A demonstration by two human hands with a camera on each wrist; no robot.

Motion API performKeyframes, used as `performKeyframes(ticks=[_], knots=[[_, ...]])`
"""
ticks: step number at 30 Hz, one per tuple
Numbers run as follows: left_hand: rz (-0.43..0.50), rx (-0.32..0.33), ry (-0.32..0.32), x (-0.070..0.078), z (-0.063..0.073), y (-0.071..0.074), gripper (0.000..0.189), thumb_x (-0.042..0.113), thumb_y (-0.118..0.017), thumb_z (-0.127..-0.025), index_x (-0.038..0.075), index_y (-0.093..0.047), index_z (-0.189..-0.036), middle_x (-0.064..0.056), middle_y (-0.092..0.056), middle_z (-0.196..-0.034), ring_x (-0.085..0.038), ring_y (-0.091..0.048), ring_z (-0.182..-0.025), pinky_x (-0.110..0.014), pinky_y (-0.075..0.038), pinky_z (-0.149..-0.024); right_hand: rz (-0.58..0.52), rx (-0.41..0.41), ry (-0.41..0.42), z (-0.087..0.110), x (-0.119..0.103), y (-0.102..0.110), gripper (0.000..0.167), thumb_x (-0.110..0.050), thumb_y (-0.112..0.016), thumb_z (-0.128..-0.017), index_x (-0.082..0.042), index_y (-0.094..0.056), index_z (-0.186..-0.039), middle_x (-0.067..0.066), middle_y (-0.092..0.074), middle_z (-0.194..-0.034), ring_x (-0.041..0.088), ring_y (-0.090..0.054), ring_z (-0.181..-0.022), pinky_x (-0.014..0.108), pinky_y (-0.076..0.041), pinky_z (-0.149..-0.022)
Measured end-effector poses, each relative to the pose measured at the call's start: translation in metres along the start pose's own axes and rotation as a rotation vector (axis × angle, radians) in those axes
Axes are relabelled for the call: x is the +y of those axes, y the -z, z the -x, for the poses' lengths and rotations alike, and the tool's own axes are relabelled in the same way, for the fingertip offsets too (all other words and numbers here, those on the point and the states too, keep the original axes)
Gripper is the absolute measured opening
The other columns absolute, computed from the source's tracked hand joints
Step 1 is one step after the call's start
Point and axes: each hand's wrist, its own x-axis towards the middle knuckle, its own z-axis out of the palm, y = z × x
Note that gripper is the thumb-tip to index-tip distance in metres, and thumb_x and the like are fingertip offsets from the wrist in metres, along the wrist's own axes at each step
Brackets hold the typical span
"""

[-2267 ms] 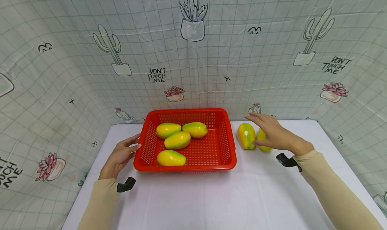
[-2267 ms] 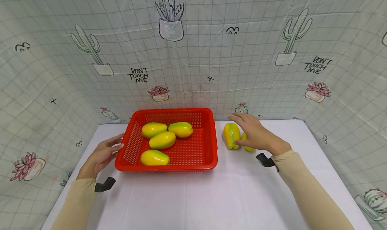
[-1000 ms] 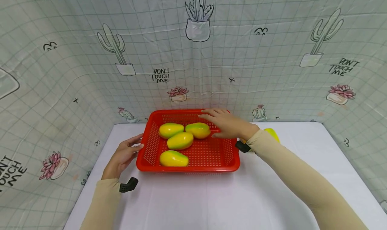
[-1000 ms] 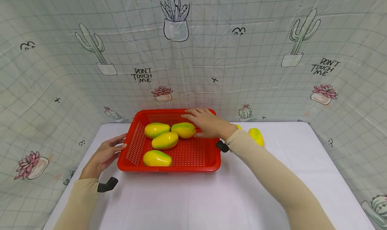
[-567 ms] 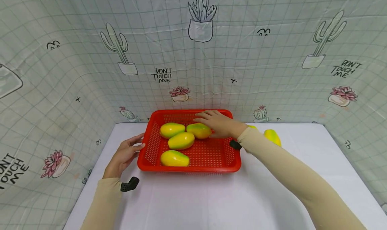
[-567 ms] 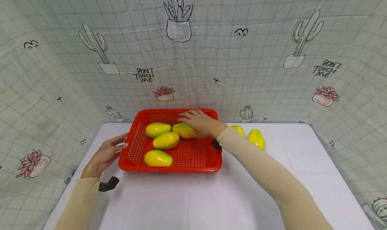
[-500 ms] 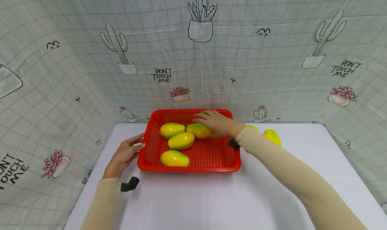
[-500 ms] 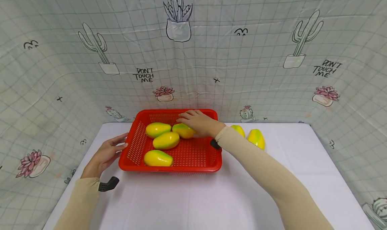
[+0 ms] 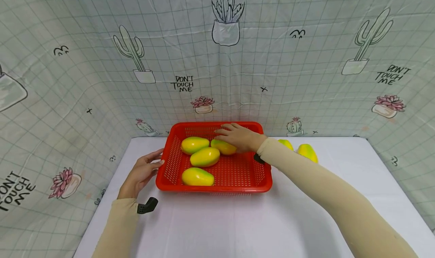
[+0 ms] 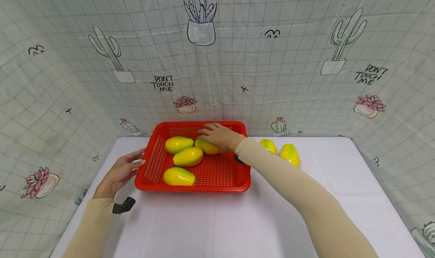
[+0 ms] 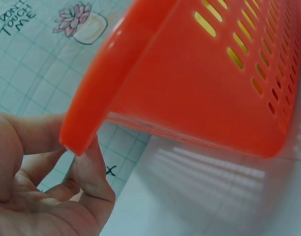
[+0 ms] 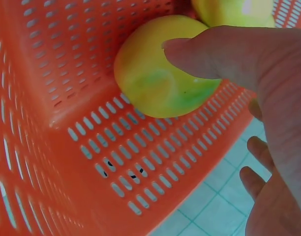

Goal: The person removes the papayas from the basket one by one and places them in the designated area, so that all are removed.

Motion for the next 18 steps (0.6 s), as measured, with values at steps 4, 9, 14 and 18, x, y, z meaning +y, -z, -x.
performKeyframes(ticks=[4,9,14,18], knots=[[0.006,-0.002,0.002,0.001,0.000,0.000,0.062,0.013,-0.059,-0.109,0.012,-0.035,-0.166,-0.021,-0.035,-0.164,-0.017,-0.053,-0.105,-0.020,-0.049,-0.079,0.030,-0.010,-0.002,-0.005,0.002,-0.002,0.075,-0.013,-0.086,-0.089,-0.009,-0.051,-0.155,0.013,-0.043,-0.165,0.041,-0.036,-0.152,0.057,-0.030,-0.125],[0.007,-0.004,0.000,0.001,0.001,0.000,0.062,0.012,-0.059,-0.109,0.012,-0.035,-0.166,-0.021,-0.035,-0.163,-0.017,-0.053,-0.107,-0.019,-0.051,-0.079,0.026,-0.022,0.006,-0.009,0.003,-0.004,0.068,-0.009,-0.081,-0.093,-0.011,-0.052,-0.154,0.013,-0.044,-0.164,0.039,-0.037,-0.151,0.056,-0.029,-0.125],[0.010,-0.001,-0.002,0.002,0.002,-0.001,0.062,0.012,-0.059,-0.108,0.011,-0.036,-0.166,-0.021,-0.036,-0.162,-0.018,-0.052,-0.107,-0.019,-0.051,-0.079,0.030,-0.038,0.014,-0.014,0.000,-0.005,0.062,-0.004,-0.075,-0.097,-0.013,-0.054,-0.154,0.011,-0.046,-0.163,0.039,-0.038,-0.151,0.055,-0.028,-0.126],[0.010,0.005,0.002,0.002,0.003,-0.002,0.062,0.012,-0.059,-0.108,0.011,-0.036,-0.165,-0.021,-0.036,-0.162,-0.018,-0.052,-0.107,-0.019,-0.051,-0.079,0.024,-0.070,0.008,-0.018,-0.001,-0.009,0.060,-0.002,-0.072,-0.099,-0.015,-0.054,-0.155,0.010,-0.046,-0.163,0.039,-0.036,-0.153,0.055,-0.027,-0.127]])
